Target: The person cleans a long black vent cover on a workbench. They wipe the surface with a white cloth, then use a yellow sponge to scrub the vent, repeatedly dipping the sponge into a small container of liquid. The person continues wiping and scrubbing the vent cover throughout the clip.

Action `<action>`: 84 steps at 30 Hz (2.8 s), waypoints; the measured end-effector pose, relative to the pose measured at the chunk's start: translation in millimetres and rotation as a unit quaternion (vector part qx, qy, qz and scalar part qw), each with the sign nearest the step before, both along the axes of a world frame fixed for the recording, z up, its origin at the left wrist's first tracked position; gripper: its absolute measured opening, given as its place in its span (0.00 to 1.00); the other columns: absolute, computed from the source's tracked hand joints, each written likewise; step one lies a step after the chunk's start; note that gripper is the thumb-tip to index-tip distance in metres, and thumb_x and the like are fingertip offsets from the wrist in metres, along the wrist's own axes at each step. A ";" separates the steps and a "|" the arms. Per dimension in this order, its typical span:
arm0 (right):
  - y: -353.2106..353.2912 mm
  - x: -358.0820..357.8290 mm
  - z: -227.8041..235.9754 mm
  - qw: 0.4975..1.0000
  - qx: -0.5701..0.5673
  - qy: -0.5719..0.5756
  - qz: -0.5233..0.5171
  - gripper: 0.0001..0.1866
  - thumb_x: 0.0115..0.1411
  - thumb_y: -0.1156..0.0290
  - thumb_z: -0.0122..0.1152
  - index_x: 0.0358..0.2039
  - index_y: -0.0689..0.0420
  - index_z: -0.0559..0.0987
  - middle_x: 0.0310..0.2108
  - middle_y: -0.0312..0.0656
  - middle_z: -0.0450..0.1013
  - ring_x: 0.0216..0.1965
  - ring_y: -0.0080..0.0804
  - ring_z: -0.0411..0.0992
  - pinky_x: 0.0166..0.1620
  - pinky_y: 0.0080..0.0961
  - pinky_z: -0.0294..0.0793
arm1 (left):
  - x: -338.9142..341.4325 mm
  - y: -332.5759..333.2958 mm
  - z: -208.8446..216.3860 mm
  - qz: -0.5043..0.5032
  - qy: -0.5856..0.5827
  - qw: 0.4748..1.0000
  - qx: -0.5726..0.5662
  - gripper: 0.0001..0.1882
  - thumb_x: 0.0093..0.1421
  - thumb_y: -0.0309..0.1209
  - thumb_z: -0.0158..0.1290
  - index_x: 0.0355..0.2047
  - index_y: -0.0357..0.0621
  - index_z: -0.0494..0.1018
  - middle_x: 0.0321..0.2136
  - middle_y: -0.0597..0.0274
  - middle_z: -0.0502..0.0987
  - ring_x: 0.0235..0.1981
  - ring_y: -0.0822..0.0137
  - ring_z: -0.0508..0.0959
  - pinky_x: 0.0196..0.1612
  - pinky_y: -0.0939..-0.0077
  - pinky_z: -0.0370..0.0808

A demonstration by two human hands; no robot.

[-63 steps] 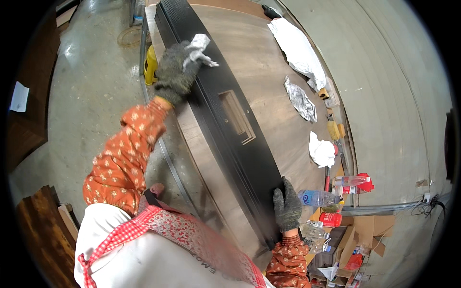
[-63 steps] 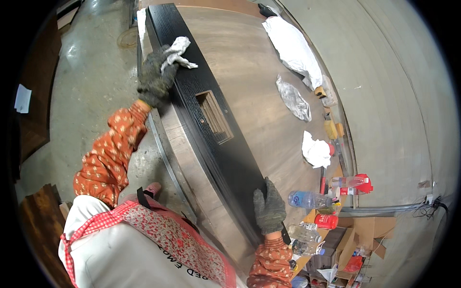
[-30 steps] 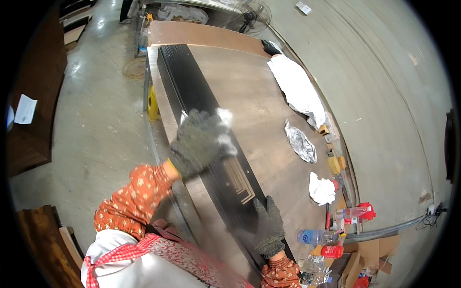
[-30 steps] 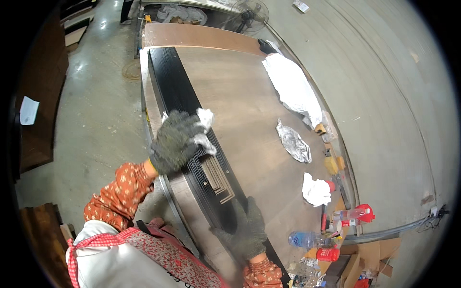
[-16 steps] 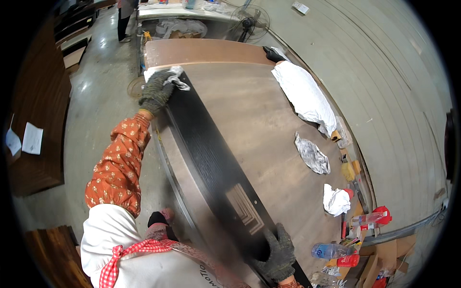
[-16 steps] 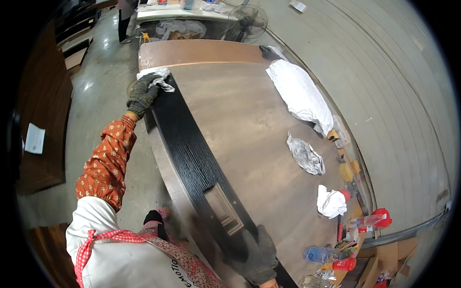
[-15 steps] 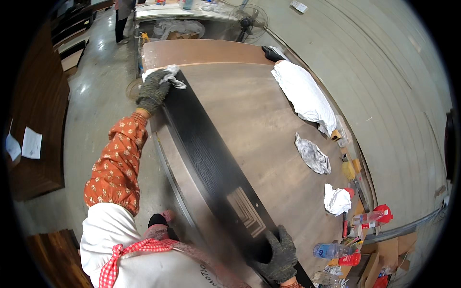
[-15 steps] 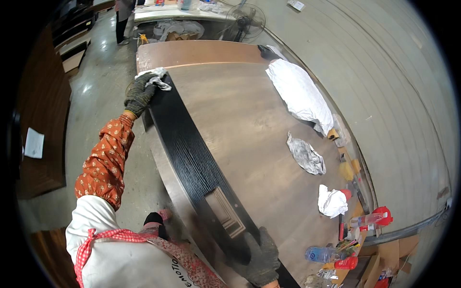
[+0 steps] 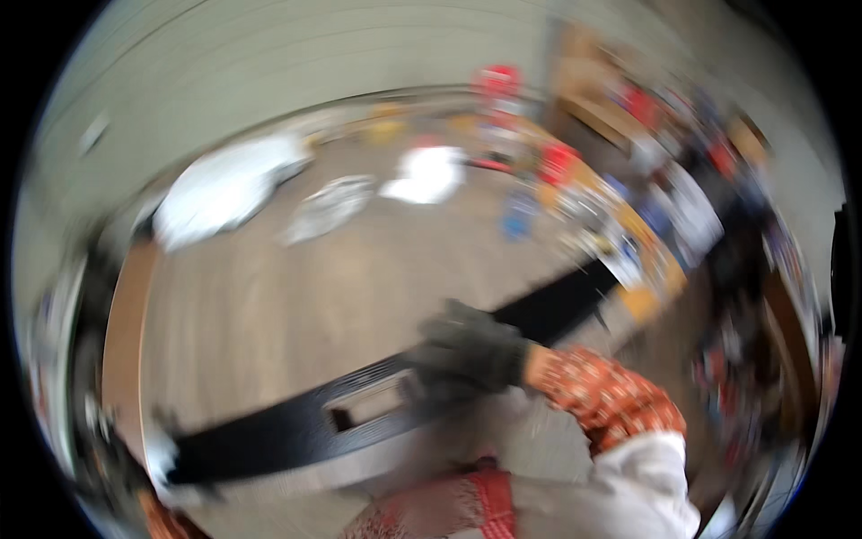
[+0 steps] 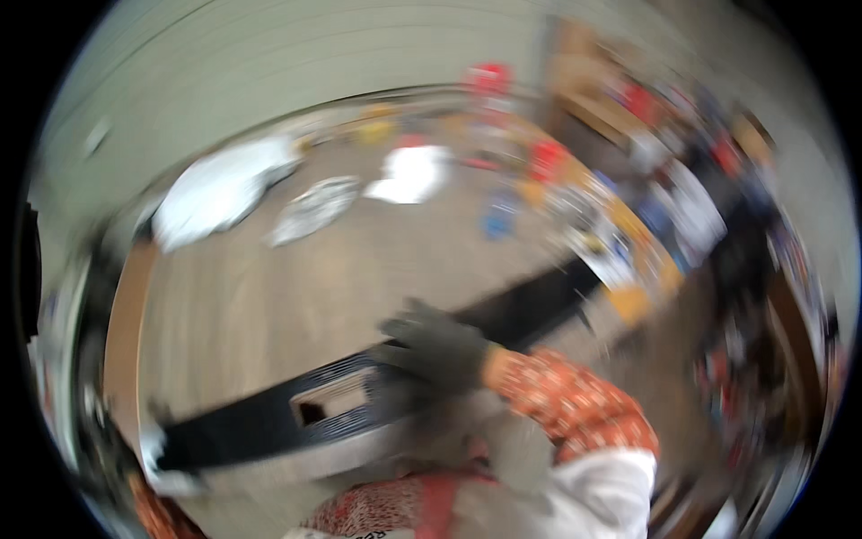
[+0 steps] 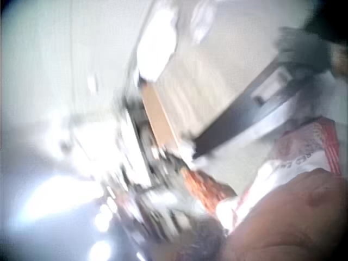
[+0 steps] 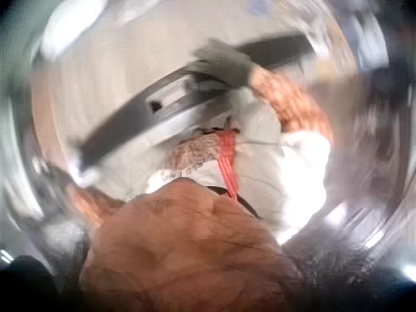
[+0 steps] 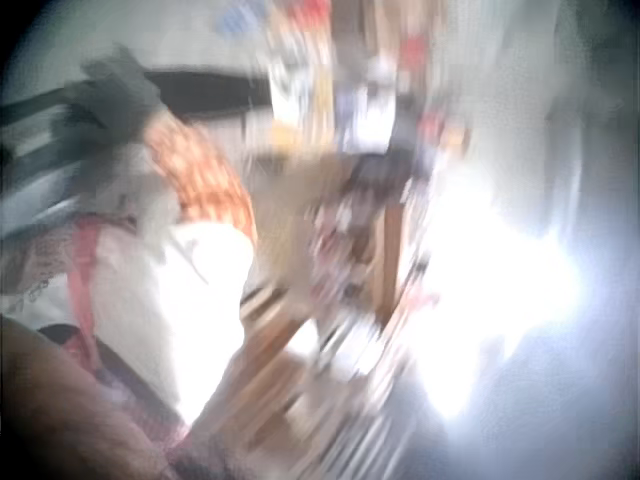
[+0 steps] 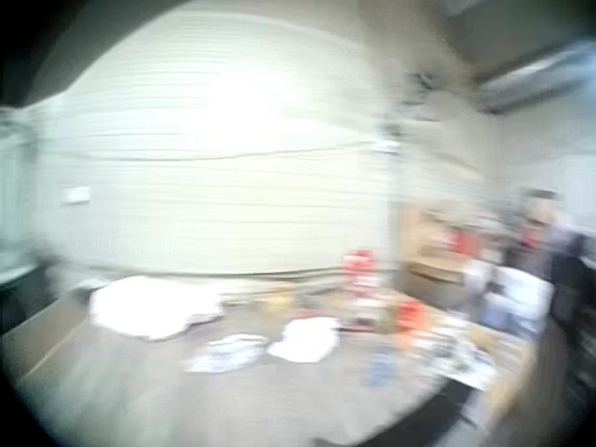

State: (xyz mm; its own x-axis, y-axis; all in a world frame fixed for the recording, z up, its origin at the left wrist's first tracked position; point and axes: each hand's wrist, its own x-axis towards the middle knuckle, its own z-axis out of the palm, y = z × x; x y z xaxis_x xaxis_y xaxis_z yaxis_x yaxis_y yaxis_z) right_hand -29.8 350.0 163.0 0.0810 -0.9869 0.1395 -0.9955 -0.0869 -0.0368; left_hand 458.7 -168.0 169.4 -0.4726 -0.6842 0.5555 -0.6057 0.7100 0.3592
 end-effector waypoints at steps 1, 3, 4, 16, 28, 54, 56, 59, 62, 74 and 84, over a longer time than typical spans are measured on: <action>11.4 5.6 -8.8 0.993 -0.104 -0.028 -0.052 0.33 0.57 0.51 0.57 0.60 0.53 0.69 0.56 0.53 0.67 0.59 0.48 0.65 0.67 0.53 0.49 | -46.9 8.6 17.4 -0.090 0.015 0.996 0.018 0.21 0.67 0.36 0.42 0.55 0.36 0.68 0.50 0.50 0.75 0.53 0.59 0.74 0.53 0.67 0.71; 13.5 28.8 -22.0 0.973 -0.188 -0.048 -0.125 0.33 0.58 0.49 0.56 0.59 0.56 0.70 0.56 0.53 0.68 0.59 0.49 0.64 0.67 0.56 0.48 | -111.4 50.5 45.6 -0.236 0.012 0.970 0.050 0.22 0.69 0.37 0.42 0.57 0.35 0.66 0.51 0.50 0.74 0.53 0.60 0.74 0.53 0.69 0.71; 12.9 37.0 -28.1 0.967 -0.211 -0.059 -0.127 0.33 0.58 0.48 0.56 0.58 0.56 0.71 0.55 0.53 0.68 0.60 0.49 0.64 0.67 0.57 0.48 | -143.0 72.5 52.5 -0.294 -0.004 0.955 0.045 0.23 0.70 0.38 0.41 0.58 0.35 0.65 0.52 0.49 0.74 0.53 0.61 0.74 0.53 0.69 0.71; 201.0 -18.8 -50.4 0.932 -0.155 -0.023 -0.327 0.29 0.63 0.46 0.49 0.56 0.53 0.74 0.58 0.48 0.68 0.63 0.45 0.61 0.69 0.53 0.45 | -410.3 351.2 62.2 -0.508 -0.162 0.811 -0.241 0.23 0.51 0.26 0.56 0.50 0.45 0.72 0.53 0.47 0.73 0.52 0.44 0.74 0.56 0.51 0.67; 434.8 -124.3 -82.9 0.857 -0.224 -0.096 -0.453 0.24 0.51 0.58 0.67 0.47 0.54 0.76 0.47 0.44 0.74 0.48 0.44 0.72 0.52 0.42 0.71 | -660.8 538.1 19.9 -0.535 -0.271 0.781 -0.174 0.31 0.51 0.44 0.61 0.54 0.47 0.71 0.56 0.48 0.70 0.55 0.45 0.70 0.56 0.53 0.68; 420.6 -230.8 -65.0 0.931 -0.076 -0.142 -0.327 0.17 0.58 0.61 0.62 0.45 0.56 0.78 0.43 0.47 0.77 0.44 0.48 0.74 0.47 0.42 0.72 | -574.9 517.4 14.9 -0.557 -0.229 0.798 0.019 0.16 0.62 0.31 0.53 0.50 0.39 0.74 0.47 0.50 0.77 0.48 0.54 0.78 0.52 0.63 0.73; 427.0 -250.7 -58.9 0.936 -0.089 -0.126 -0.316 0.16 0.59 0.61 0.62 0.44 0.56 0.78 0.41 0.47 0.77 0.43 0.47 0.74 0.47 0.42 0.72 | -579.9 538.0 23.5 -0.548 -0.206 0.807 0.081 0.14 0.62 0.30 0.53 0.48 0.40 0.76 0.48 0.51 0.77 0.48 0.53 0.78 0.51 0.64 0.73; 444.0 -278.4 -46.2 0.946 -0.113 -0.113 -0.281 0.16 0.59 0.60 0.62 0.44 0.56 0.78 0.40 0.46 0.77 0.44 0.46 0.74 0.47 0.42 0.72 | -593.1 570.0 36.8 -0.493 -0.242 0.829 0.104 0.14 0.61 0.30 0.54 0.47 0.42 0.77 0.48 0.52 0.77 0.49 0.52 0.77 0.53 0.61 0.72; 462.7 -305.2 -32.8 0.936 -0.133 -0.153 -0.289 0.14 0.58 0.63 0.64 0.42 0.55 0.78 0.40 0.45 0.77 0.43 0.46 0.74 0.45 0.41 0.73 | -619.0 605.7 40.4 -0.513 -0.215 0.823 0.116 0.16 0.60 0.31 0.55 0.48 0.41 0.75 0.48 0.51 0.77 0.48 0.48 0.76 0.53 0.58 0.71; 450.1 -435.9 9.9 0.911 -0.279 -0.166 -0.254 0.15 0.57 0.68 0.67 0.44 0.58 0.81 0.40 0.47 0.79 0.42 0.40 0.78 0.44 0.32 0.77 | -756.5 736.1 13.2 -0.450 -0.363 0.813 0.063 0.15 0.60 0.38 0.52 0.44 0.45 0.75 0.42 0.52 0.77 0.41 0.49 0.77 0.45 0.57 0.73; 358.0 -497.4 16.9 0.959 -0.070 -0.113 -0.251 0.29 0.59 0.54 0.59 0.60 0.45 0.68 0.54 0.46 0.70 0.52 0.46 0.70 0.53 0.46 0.68 | -835.7 761.1 -70.4 -0.289 -0.301 0.875 0.246 0.30 0.53 0.44 0.59 0.51 0.38 0.71 0.38 0.42 0.79 0.42 0.46 0.79 0.46 0.58 0.75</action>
